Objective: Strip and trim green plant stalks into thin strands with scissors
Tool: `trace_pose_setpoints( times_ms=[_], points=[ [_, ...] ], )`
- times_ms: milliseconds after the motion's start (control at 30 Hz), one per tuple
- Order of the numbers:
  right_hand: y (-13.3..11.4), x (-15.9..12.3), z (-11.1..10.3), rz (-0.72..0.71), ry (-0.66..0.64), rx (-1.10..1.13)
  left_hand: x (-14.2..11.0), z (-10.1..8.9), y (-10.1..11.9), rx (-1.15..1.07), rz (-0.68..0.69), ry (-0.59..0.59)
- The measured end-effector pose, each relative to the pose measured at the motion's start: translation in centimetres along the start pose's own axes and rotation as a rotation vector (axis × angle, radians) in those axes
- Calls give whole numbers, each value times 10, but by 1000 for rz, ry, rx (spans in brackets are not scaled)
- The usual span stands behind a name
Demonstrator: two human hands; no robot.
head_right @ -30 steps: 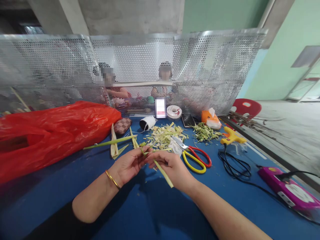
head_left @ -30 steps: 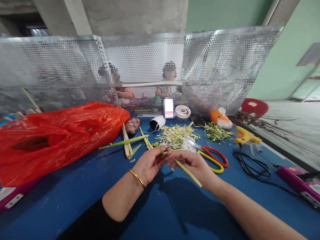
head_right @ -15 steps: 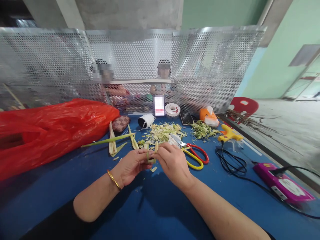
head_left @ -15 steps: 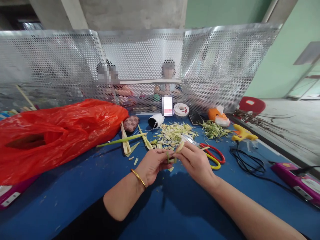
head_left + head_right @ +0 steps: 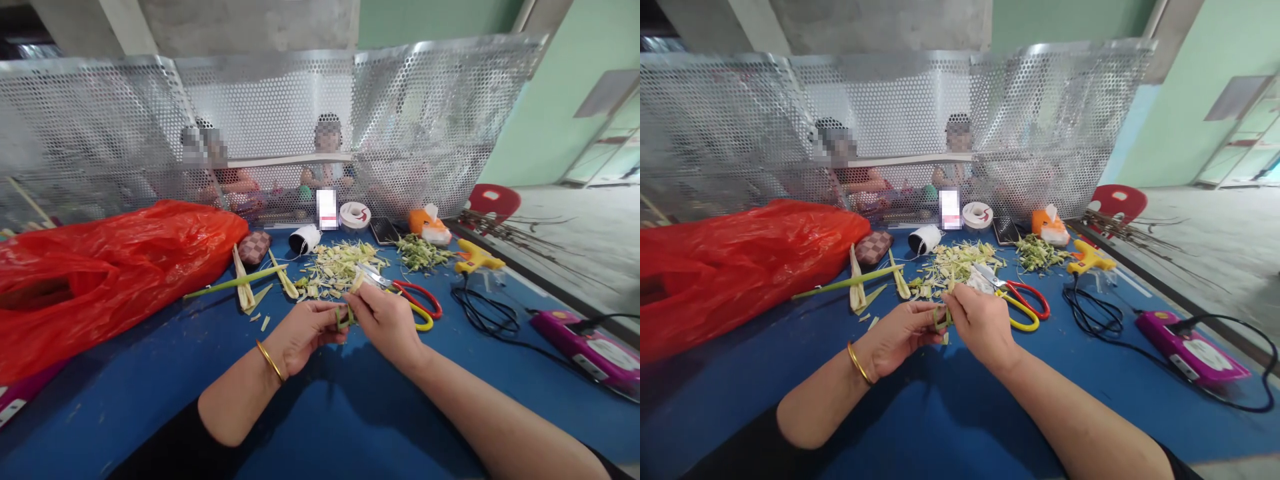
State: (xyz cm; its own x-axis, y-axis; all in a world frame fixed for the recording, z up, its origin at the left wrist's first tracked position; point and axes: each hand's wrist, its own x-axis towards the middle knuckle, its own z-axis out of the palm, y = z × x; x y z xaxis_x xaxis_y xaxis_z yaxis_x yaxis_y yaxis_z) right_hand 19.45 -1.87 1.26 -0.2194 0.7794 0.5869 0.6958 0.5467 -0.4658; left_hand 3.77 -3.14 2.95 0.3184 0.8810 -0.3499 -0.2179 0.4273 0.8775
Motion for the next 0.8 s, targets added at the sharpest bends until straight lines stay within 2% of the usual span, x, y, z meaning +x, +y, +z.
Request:
trace_pose_setpoints(
  times_ms=[133, 233, 333, 433, 533, 633, 800],
  points=[
    [1, 0, 3, 139, -26, 12, -1, 3, 1, 47, 16, 13],
    [0, 1, 3, 142, -77, 7, -1, 5, -1, 89, 42, 60],
    [1, 4, -3, 13, -59, 54, -1, 5, 0, 50, 75, 132],
    [2, 9, -14, -183, 93, 46, 0, 2, 5, -45, 95, 202],
    [4, 11, -22, -320, 217, -40, 1, -2, 11, -148, 74, 249],
    [4, 11, -22, -380, 201, -145, 0, -3, 14, -209, 72, 272],
    [4, 9, -14, -394, 149, -269, 0, -4, 11, -195, 82, 198]
  ],
)
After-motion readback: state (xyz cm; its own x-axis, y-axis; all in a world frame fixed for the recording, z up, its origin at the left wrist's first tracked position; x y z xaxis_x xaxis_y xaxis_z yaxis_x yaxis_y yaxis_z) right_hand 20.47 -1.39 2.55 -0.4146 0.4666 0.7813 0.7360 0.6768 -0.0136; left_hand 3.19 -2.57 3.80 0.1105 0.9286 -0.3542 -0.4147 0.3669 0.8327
